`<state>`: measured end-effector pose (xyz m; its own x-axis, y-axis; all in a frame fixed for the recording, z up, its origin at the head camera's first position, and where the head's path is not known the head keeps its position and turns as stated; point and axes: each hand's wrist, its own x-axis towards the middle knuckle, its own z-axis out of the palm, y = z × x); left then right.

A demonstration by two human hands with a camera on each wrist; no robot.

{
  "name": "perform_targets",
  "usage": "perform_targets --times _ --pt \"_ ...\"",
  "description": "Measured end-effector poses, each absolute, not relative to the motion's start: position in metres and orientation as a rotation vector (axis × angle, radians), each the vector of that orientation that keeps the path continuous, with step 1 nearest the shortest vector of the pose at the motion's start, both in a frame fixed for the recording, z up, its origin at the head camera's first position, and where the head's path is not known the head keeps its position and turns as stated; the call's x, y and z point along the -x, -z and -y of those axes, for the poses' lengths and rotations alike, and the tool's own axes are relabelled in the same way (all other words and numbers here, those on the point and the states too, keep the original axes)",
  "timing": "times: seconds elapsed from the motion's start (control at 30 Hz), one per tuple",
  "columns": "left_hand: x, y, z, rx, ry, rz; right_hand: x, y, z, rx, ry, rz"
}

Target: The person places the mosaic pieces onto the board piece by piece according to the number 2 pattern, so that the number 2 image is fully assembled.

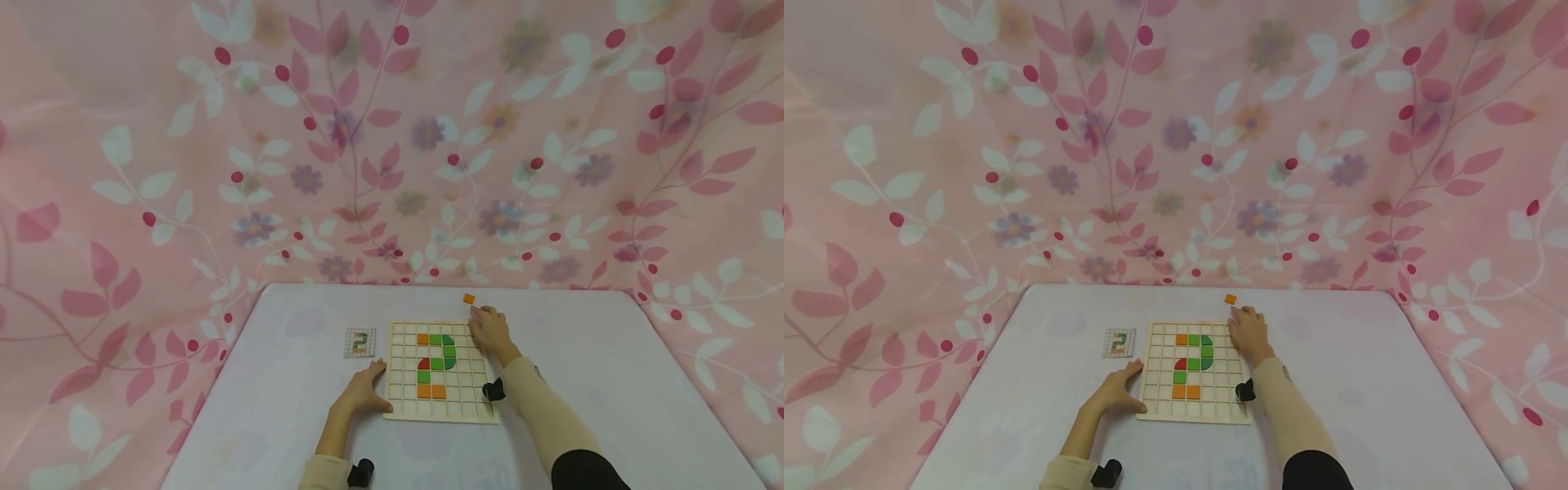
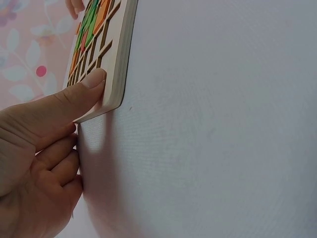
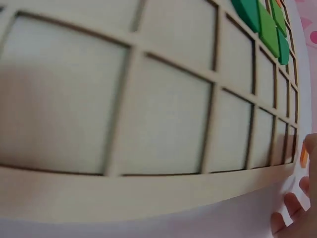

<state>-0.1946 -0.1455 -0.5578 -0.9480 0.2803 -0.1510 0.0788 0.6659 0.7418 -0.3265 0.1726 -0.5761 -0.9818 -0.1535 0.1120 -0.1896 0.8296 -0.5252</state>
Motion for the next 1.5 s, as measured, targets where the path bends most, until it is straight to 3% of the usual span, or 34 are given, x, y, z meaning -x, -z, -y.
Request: perform_targets --times 0.43,1.0,1.5 --pt "0.193 0.559 0.146 -0.265 -1.172 -2.6 0.344 0.542 -0.153 -0.357 -0.655 3.344" --pt "0.196 0.561 0.15 -0.24 -1.148 -2.608 0.353 0.556 -0.159 -0.235 -0.505 3.385" --pt "0.198 0.56 0.147 -0.258 -1.152 -2.612 0.365 0.544 -0.145 -0.367 -0.583 3.39"
